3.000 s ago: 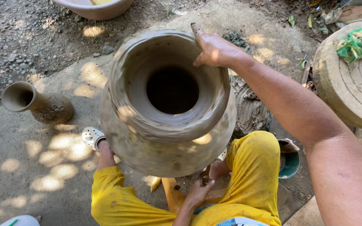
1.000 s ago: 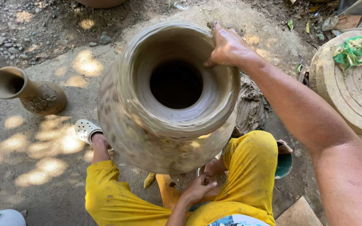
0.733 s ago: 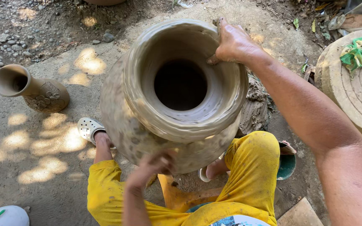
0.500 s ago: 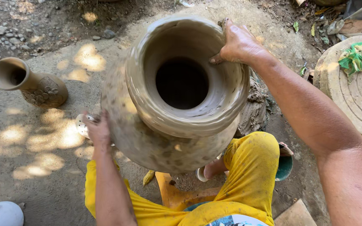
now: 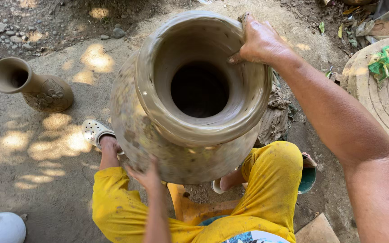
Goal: The person shapes the rim of a clay pot on a spinning pottery wheel, using their hands and a small rectangular tool to smooth and level the edges.
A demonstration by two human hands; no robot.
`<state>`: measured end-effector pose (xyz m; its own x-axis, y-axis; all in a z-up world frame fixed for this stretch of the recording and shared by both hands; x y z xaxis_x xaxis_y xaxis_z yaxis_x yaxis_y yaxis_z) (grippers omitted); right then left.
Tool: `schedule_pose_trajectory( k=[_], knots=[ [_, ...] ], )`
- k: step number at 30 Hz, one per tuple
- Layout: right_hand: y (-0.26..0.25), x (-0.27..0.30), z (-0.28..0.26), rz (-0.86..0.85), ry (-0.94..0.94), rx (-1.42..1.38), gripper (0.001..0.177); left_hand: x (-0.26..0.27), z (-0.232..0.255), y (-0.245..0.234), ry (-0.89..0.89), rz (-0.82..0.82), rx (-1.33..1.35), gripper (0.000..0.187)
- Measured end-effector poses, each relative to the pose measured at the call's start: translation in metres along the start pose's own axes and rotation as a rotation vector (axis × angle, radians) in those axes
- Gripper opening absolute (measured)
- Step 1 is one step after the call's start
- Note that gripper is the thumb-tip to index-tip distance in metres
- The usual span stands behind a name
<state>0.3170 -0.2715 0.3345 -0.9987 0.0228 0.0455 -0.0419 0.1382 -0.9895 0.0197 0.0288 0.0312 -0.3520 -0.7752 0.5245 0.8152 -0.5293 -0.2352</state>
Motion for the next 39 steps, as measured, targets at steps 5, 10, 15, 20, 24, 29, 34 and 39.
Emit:
schedule_pose_trajectory(
  k=[5, 10, 15, 20, 24, 29, 34, 39],
  knots=[
    [-0.006, 0.004, -0.007, -0.036, 0.073, -0.015, 0.095, -0.126, 0.062, 0.032, 0.181, -0.263, 0.007, 0.101],
    [-0.004, 0.009, -0.010, -0.032, 0.043, -0.011, 0.092, -0.063, -0.012, 0.015, 0.133, -0.001, 0.181, 0.101],
    [0.002, 0.008, -0.005, -0.042, 0.060, -0.016, 0.091, 0.061, -0.107, 0.005, -0.040, -0.175, 0.351, 0.103],
    [0.011, 0.001, 0.000, -0.007, -0.012, 0.029, 0.098, 0.012, -0.119, 0.012, -0.097, -0.060, 0.294, 0.110],
    [0.009, -0.001, -0.004, 0.023, -0.053, 0.063, 0.102, -0.121, 0.005, 0.001, 0.384, -0.048, 0.031, 0.114],
    [0.005, 0.012, 0.004, -0.048, 0.015, 0.037, 0.100, -0.066, -0.017, 0.006, 0.188, -0.009, 0.020, 0.098],
    [0.007, 0.007, -0.002, 0.005, -0.054, 0.078, 0.122, 0.079, -0.086, -0.002, -0.088, -0.165, 0.197, 0.105],
    [0.009, -0.004, -0.004, 0.046, -0.136, 0.119, 0.124, -0.007, -0.038, -0.003, -0.076, 0.102, -0.130, 0.092]
  ],
)
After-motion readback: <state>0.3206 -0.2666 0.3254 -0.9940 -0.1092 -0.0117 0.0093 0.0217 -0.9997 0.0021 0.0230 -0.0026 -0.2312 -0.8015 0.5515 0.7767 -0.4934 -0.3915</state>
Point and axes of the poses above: each hand's wrist, its own x-axis away from the middle knuckle, its own y-axis out of the palm, z = x × y, the point moved 3 cm from there along -x, towards the middle knuckle, and after that the axes turned 11 degrees about z, right-handed, at the moved point
